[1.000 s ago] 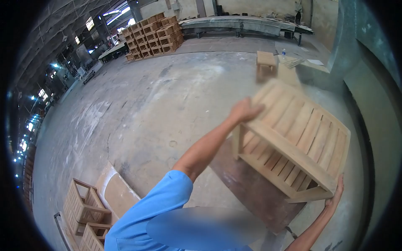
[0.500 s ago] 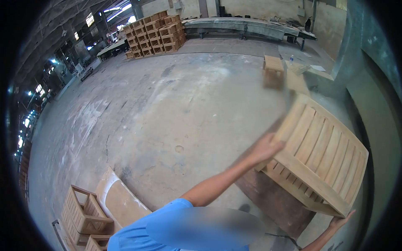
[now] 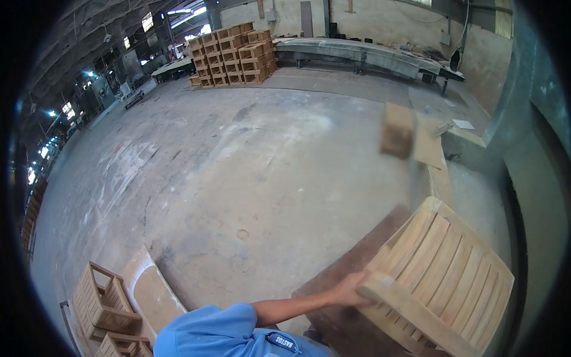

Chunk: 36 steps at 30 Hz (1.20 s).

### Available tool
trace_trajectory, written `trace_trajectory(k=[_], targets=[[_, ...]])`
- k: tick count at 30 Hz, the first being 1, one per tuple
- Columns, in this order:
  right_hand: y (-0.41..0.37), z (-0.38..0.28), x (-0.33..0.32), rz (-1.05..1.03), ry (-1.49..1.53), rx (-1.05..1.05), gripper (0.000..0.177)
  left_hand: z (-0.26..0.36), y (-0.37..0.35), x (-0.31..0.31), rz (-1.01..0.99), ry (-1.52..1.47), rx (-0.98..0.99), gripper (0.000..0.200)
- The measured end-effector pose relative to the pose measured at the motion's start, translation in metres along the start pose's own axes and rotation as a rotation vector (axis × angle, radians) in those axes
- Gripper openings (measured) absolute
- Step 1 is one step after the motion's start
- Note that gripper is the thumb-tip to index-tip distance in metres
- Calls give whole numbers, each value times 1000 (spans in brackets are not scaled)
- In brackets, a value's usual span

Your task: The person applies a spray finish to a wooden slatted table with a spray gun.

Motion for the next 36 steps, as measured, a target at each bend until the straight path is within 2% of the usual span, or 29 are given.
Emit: trace_trajectory(k=[1,2,5,8,13,18,21,24,29,32,36], targets=[[1,1,2,3,-21,4,79,-2,-2,0,13,-35,-66,56],[0,0,4,4,-44,7,78,1,1,-4,82,-34,-24,49],[8,-5,32,-26,-94,1,78,11,25,-25,106,-13,-70,48],[6,-3,60,-46,-114,-4,78,44,48,-71,192,-66,-131,48],[-15,43,133,-112,-120,31,78,37,37,-160,249,-61,-168,49],[-83,119,220,-187,-122,86,77,22,-8,-286,382,-39,-137,48],[-142,172,308,-260,-104,114,77,23,-34,-386,484,-37,-108,48],[-205,217,384,-342,-150,166,77,13,-73,-469,554,-74,-227,48],[-300,286,467,-437,-234,252,76,-4,-114,-597,698,16,-347,50],[-343,330,523,-492,-262,286,76,-29,-124,-665,750,78,-434,53],[-406,412,586,-536,-277,357,76,-51,-114,-760,822,223,-443,58]])
Point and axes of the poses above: each hand's wrist, its own y-axis towards the middle knuckle, its own x-axis out of the palm, z = x × y, the point moved 7 cm from there along y, towards the middle knuckle, and after that the axes turned 1 degree about x, right-handed, at the moved point
